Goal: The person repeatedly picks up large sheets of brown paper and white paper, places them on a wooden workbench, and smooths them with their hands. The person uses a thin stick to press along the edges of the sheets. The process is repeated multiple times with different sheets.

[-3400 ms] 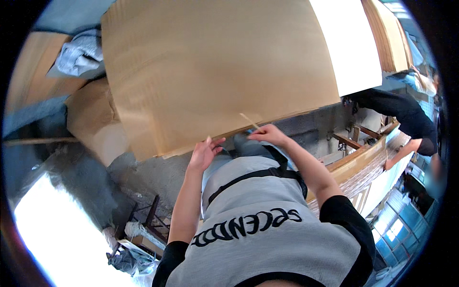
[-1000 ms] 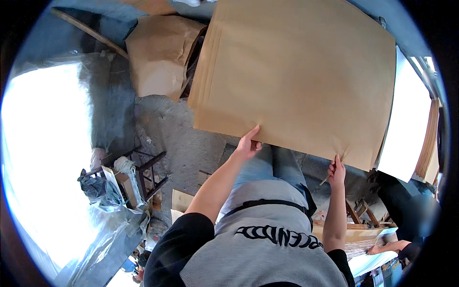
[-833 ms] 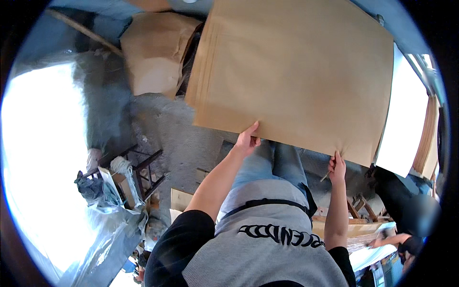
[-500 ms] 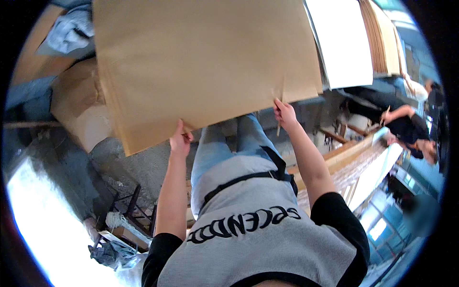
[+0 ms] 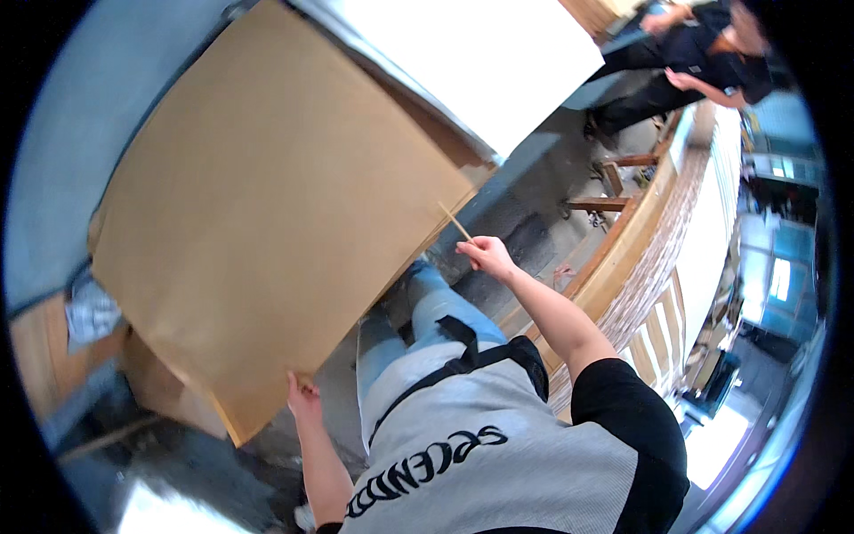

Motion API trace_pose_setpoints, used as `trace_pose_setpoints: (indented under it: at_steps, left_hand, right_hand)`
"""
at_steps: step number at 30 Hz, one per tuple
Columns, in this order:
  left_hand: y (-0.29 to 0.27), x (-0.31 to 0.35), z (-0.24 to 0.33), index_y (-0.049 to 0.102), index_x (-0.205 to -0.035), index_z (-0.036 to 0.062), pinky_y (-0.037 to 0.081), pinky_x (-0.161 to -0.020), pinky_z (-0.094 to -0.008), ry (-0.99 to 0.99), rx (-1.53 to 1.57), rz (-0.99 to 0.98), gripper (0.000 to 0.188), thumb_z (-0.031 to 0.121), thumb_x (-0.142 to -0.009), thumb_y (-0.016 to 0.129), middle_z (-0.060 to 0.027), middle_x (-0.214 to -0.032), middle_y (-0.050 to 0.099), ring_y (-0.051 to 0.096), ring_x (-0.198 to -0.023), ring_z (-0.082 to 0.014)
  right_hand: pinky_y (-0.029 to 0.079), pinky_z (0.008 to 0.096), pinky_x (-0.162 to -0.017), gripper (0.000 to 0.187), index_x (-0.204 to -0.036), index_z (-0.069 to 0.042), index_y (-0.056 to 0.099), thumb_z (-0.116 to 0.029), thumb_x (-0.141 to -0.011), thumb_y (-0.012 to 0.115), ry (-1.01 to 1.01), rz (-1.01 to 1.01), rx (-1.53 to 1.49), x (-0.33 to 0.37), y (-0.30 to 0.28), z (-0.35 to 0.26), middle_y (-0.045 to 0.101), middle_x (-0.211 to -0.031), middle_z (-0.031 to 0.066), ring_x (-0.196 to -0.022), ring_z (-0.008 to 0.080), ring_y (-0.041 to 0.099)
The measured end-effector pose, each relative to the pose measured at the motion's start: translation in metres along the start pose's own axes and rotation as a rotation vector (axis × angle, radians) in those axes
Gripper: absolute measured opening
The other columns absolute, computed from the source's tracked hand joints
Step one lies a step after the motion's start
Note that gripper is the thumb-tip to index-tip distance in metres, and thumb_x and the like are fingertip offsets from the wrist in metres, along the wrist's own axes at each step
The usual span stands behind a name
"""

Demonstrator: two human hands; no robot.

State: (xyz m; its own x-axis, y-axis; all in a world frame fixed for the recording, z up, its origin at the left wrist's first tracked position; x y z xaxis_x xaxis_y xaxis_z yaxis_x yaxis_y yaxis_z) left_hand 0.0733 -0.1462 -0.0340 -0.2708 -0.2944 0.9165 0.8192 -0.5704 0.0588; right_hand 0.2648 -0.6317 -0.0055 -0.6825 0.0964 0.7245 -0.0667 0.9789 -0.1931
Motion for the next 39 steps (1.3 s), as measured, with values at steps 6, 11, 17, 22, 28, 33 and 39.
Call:
trace_pose_setpoints:
  at_steps: [6,11,17,22,28,33,39]
  left_hand:
    - [0.013,0.014,-0.006,0.051,-0.092,0.0143,0.033,-0.044,-0.0223,-0.088,-0.005,0.104,0.022,0.033,-0.082,0.055,0.0011,-0.064,0.047,0.041,-0.05,-0.0108]
    - [0.009,0.02,0.001,0.053,-0.09,0.0141,0.034,-0.044,-0.0221,-0.08,-0.003,0.149,0.02,0.032,-0.082,0.055,0.0013,-0.068,0.052,0.042,-0.049,-0.01]
    - [0.007,0.028,0.009,0.054,-0.087,0.0136,0.034,-0.044,-0.0222,-0.078,-0.047,0.234,0.019,0.032,-0.081,0.056,0.0033,-0.07,0.054,0.045,-0.05,-0.0095]
    - [0.018,0.035,0.01,0.054,-0.084,0.0126,0.034,-0.043,-0.0221,-0.049,-0.04,0.243,0.02,0.032,-0.081,0.057,0.0045,-0.066,0.054,0.045,-0.048,-0.0095]
    - [0.007,0.023,0.003,0.054,-0.083,0.0141,0.034,-0.044,-0.0222,-0.068,-0.04,0.206,0.018,0.032,-0.081,0.057,0.0046,-0.067,0.053,0.044,-0.048,-0.009]
    - [0.015,0.025,0.0,0.053,-0.082,0.014,0.032,-0.043,-0.0221,-0.05,-0.002,0.125,0.018,0.032,-0.081,0.057,0.0038,-0.066,0.052,0.042,-0.05,-0.0086]
    - [0.009,0.017,-0.003,0.052,-0.085,0.0131,0.032,-0.043,-0.0223,-0.018,-0.042,0.122,0.021,0.033,-0.08,0.058,0.0034,-0.065,0.05,0.042,-0.049,-0.009]
  right_hand:
    - [0.037,0.0191,-0.044,0.02,-0.075,-0.005,0.064,-0.025,-0.076,0.063,-0.097,0.522,0.054,-0.063,-0.152,0.002,0.055,-0.057,-0.0015,-0.047,0.0042,0.047]
    - [0.044,0.0309,-0.062,0.021,-0.077,-0.006,0.064,-0.024,-0.067,0.068,-0.341,0.553,0.542,-0.112,-0.165,-0.067,0.059,-0.074,0.0087,-0.07,0.0211,0.057]
    - [0.045,0.0345,-0.063,0.022,-0.077,-0.007,0.063,-0.026,-0.066,0.068,-0.375,0.26,0.912,-0.149,-0.164,-0.083,0.059,-0.076,0.0108,-0.072,0.0259,0.058]
    - [0.046,0.0291,-0.059,0.013,-0.078,-0.003,0.063,-0.013,-0.07,0.064,-0.223,0.047,0.878,-0.166,-0.179,-0.083,0.061,-0.07,0.0107,-0.064,0.0173,0.06]
    - [0.045,0.0254,-0.061,0.01,-0.08,0.002,0.062,-0.005,-0.075,0.059,-0.118,0.028,0.567,-0.173,-0.187,-0.077,0.06,-0.067,0.0054,-0.061,0.0108,0.056]
    - [0.046,0.0251,-0.062,0.014,-0.087,0.003,0.061,-0.002,-0.075,0.056,-0.051,0.061,0.516,-0.177,-0.188,-0.074,0.062,-0.071,0.0075,-0.064,0.0125,0.059]
    - [0.047,0.0246,-0.06,0.013,-0.084,0.001,0.063,-0.001,-0.073,0.057,-0.02,0.118,0.592,-0.175,-0.183,-0.071,0.063,-0.069,0.0074,-0.061,0.0123,0.06]
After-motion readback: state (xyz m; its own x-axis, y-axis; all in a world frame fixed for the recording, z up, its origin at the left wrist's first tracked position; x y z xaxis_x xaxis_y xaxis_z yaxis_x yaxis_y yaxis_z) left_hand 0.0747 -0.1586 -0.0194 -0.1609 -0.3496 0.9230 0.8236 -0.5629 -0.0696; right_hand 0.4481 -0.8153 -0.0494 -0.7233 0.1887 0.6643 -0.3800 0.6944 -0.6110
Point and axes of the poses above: each hand's wrist, its own x-axis away from the middle knuckle, its own y-axis out of the palm, z = x × y, the point moved 6 cm from there along -x, towards the middle knuckle
